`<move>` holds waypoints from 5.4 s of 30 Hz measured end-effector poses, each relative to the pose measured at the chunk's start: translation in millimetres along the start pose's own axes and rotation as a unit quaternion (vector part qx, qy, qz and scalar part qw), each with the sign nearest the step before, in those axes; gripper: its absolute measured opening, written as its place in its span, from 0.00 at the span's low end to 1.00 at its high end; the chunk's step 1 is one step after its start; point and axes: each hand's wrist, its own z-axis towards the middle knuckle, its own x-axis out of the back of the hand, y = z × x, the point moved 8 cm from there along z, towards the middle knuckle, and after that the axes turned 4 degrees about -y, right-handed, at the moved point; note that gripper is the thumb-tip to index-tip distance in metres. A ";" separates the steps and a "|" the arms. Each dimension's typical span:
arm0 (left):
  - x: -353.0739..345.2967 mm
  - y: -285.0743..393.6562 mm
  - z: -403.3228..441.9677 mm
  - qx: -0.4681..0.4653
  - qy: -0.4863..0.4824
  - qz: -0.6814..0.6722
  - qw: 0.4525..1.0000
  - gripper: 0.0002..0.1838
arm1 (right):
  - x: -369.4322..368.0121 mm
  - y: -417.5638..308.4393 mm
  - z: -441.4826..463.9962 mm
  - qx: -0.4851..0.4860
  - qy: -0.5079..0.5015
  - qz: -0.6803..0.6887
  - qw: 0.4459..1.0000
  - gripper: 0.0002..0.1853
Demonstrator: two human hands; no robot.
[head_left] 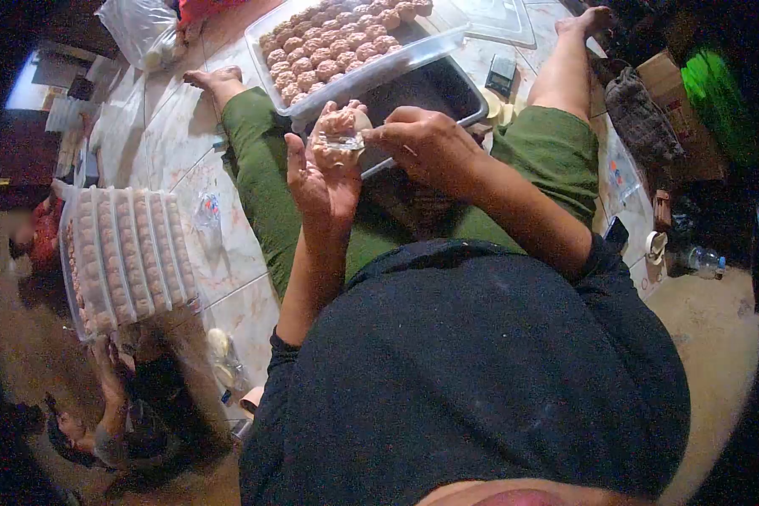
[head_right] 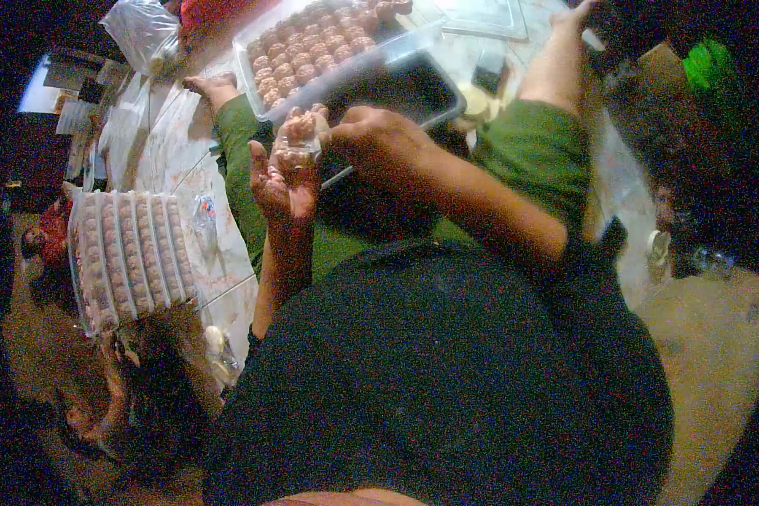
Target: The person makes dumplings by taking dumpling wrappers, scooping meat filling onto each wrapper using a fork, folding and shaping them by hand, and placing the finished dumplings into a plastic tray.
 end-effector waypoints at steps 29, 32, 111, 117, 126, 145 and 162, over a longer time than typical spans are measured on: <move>54.3 30.0 1.6 -0.008 0.050 -0.081 0.995 0.58 | -10.5 12.1 32.9 0.013 -0.078 -0.027 0.997 0.10; 50.7 19.6 2.1 0.034 0.015 -0.088 0.995 0.59 | -47.5 37.6 40.0 -0.018 -0.138 0.041 0.989 0.08; 4.3 3.1 -8.3 -0.010 0.012 0.021 1.000 0.28 | 24.7 7.4 -20.6 -0.016 -0.086 -0.053 0.995 0.24; -0.8 3.3 -8.3 -0.010 -0.001 0.034 0.999 0.30 | 9.8 -11.0 -19.4 0.016 -0.053 -0.078 0.995 0.22; 9.0 4.5 -6.5 0.088 -0.081 -0.075 0.990 0.41 | 40.0 -7.6 -10.4 0.005 -0.039 -0.057 0.998 0.18; 2.8 5.1 -13.4 0.043 0.055 0.073 0.995 0.59 | 27.7 26.9 -23.8 -0.022 -0.044 -0.030 0.998 0.18; 8.7 -37.0 -17.2 0.224 -0.031 0.245 0.943 0.57 | -55.2 68.4 9.4 -0.165 -0.278 0.241 0.915 0.09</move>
